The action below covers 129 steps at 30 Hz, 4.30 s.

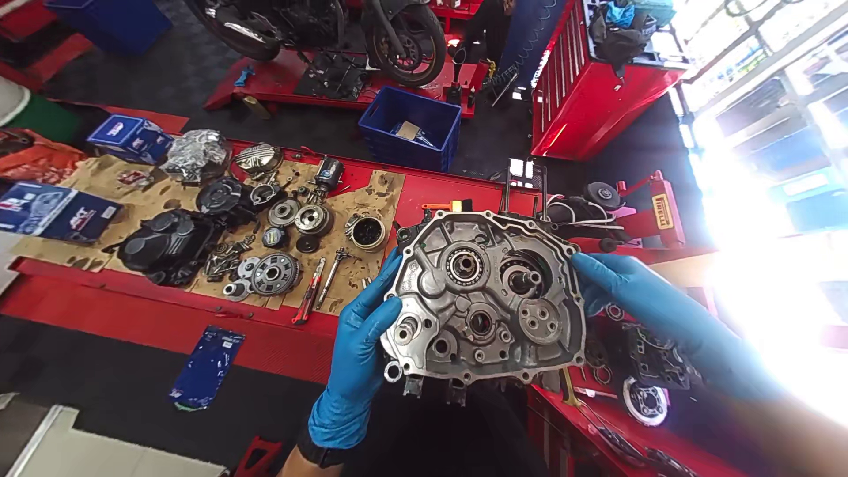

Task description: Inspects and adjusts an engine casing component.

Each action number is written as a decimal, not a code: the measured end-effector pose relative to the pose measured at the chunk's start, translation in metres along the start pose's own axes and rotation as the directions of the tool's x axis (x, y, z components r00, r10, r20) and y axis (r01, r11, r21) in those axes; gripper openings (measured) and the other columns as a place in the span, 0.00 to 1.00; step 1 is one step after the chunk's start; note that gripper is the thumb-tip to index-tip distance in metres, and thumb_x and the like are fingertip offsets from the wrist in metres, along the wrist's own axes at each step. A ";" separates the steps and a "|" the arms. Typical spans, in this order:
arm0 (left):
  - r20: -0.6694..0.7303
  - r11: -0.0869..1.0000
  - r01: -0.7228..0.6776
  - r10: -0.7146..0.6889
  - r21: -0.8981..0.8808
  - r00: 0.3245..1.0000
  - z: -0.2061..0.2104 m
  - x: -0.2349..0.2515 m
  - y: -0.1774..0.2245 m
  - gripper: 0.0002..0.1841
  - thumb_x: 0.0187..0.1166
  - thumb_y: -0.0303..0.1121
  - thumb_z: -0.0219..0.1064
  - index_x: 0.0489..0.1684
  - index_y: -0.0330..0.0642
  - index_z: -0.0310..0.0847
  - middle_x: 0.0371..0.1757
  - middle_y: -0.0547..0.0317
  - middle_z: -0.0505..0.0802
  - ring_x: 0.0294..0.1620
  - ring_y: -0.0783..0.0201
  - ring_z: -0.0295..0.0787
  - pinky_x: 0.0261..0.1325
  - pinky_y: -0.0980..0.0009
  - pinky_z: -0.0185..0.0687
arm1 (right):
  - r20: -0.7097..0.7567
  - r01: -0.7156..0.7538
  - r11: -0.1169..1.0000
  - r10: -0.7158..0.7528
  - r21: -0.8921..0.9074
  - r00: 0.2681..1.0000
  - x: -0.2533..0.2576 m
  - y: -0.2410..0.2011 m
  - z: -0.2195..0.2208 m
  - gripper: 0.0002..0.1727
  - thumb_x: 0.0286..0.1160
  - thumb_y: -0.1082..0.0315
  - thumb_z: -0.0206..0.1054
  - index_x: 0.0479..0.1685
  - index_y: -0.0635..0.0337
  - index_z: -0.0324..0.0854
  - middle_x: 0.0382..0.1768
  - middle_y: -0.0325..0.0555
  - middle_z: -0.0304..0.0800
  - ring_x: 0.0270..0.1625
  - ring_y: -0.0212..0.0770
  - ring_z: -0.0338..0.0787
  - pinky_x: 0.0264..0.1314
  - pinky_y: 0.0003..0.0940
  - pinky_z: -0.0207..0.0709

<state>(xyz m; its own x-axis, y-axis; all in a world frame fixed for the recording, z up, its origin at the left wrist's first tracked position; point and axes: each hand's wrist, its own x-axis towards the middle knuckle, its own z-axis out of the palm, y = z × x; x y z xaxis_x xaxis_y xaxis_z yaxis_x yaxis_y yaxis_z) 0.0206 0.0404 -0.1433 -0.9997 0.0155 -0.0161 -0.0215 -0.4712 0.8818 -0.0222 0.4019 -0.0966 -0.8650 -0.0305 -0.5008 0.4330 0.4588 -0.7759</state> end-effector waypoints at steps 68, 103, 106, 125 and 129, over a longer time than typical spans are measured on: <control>0.220 0.627 -0.424 0.378 0.654 0.899 0.044 0.012 0.030 0.23 0.93 0.48 0.53 0.24 0.58 0.86 0.22 0.78 0.90 0.25 0.77 0.89 0.48 0.73 0.92 | -0.109 0.500 0.578 -0.717 -0.644 0.688 0.080 -0.002 0.015 0.26 0.86 0.46 0.51 0.50 0.56 0.87 0.67 0.63 0.83 0.73 0.63 0.80 0.67 0.62 0.73; 0.212 0.375 -0.241 0.117 0.895 0.970 0.028 0.011 0.028 0.22 0.82 0.30 0.56 0.72 0.42 0.85 0.84 0.46 0.77 0.85 0.57 0.73 0.84 0.64 0.73 | -0.006 0.552 0.522 -0.730 -0.650 0.683 0.086 -0.002 0.009 0.29 0.88 0.47 0.45 0.56 0.63 0.83 0.69 0.68 0.80 0.75 0.71 0.76 0.69 0.70 0.69; 0.196 0.397 -0.226 0.115 0.890 0.974 0.027 0.011 0.025 0.22 0.81 0.30 0.56 0.72 0.42 0.85 0.85 0.45 0.76 0.86 0.56 0.71 0.85 0.63 0.72 | -0.016 0.538 0.533 -0.720 -0.654 0.693 0.085 -0.003 0.009 0.29 0.87 0.47 0.45 0.56 0.62 0.83 0.70 0.68 0.80 0.76 0.71 0.75 0.68 0.70 0.69; 0.199 0.394 -0.226 0.110 0.891 0.974 0.026 0.012 0.025 0.22 0.82 0.30 0.56 0.72 0.42 0.85 0.85 0.45 0.76 0.86 0.54 0.70 0.86 0.60 0.70 | -0.009 0.543 0.537 -0.716 -0.646 0.698 0.085 -0.002 0.008 0.30 0.89 0.48 0.43 0.61 0.63 0.81 0.71 0.68 0.78 0.76 0.71 0.75 0.68 0.71 0.68; 0.197 0.390 -0.214 0.084 0.896 0.977 0.024 0.013 0.028 0.23 0.86 0.40 0.60 0.76 0.43 0.82 0.84 0.48 0.78 0.86 0.57 0.70 0.86 0.60 0.71 | -0.035 0.560 0.601 -0.699 -0.570 0.714 0.085 -0.003 0.007 0.31 0.87 0.42 0.47 0.64 0.57 0.83 0.66 0.61 0.84 0.72 0.66 0.80 0.65 0.70 0.71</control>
<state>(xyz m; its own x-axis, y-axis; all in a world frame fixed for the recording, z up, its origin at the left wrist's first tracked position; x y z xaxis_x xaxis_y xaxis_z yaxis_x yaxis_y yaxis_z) 0.0073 0.0486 -0.1075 -0.9772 0.1494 0.1510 0.2111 0.6027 0.7695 -0.0957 0.3918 -0.1397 -0.9294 -0.3112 0.1985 -0.3689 0.7649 -0.5281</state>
